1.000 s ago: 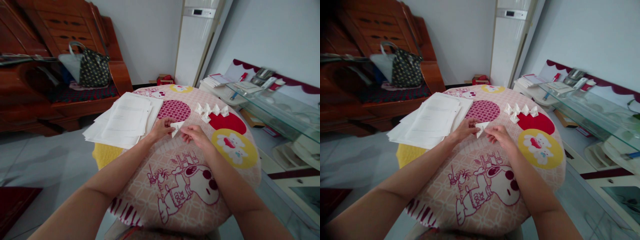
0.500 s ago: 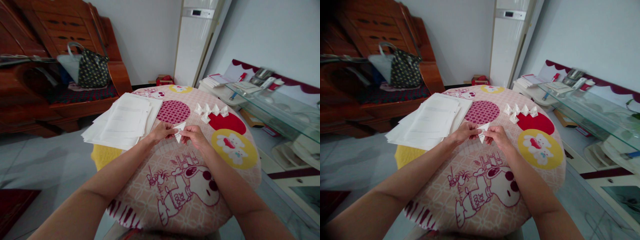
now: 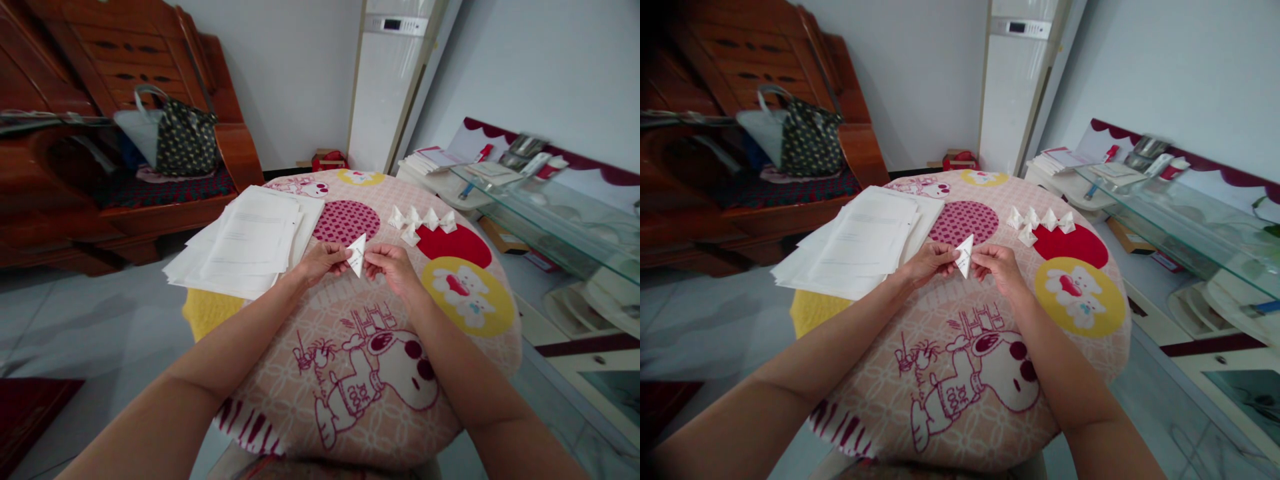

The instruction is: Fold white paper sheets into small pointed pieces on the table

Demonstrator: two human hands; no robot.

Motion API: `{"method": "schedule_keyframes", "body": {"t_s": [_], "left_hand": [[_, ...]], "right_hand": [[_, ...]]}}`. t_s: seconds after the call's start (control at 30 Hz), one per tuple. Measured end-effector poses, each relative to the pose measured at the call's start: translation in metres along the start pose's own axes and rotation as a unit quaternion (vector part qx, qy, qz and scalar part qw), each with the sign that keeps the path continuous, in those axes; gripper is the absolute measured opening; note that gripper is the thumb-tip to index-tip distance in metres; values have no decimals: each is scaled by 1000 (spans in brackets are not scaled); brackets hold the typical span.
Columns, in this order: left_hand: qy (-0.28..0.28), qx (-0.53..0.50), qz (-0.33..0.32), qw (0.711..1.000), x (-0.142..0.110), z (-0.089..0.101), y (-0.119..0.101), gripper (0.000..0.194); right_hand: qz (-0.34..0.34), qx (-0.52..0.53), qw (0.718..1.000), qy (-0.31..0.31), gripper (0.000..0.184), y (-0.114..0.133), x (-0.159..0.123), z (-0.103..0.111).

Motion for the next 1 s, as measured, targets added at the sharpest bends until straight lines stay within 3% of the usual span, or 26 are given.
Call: {"method": "schedule_keyframes", "body": {"t_s": [0.47, 0.77, 1.0], "left_hand": [[23, -43, 25, 998, 0, 0, -1, 28], [-26, 38, -23, 999, 0, -6, 3, 27], [-64, 61, -43, 995, 3, -3, 9, 28]], "right_hand": [[-7, 11, 1000, 29, 30, 1, -1, -4], [30, -125, 986, -103, 17, -7, 3, -5], [29, -117, 992, -36, 13, -8, 1, -6]]}}
Point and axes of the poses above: each hand's wrist, its own x-axis towards the middle knuckle, its own z-axis out of the back of the hand, y = z × x, the point moved 1 cm from there along x, towards the middle knuckle, and after that the axes turned 1 degree about -x, right-handed, at the moved point
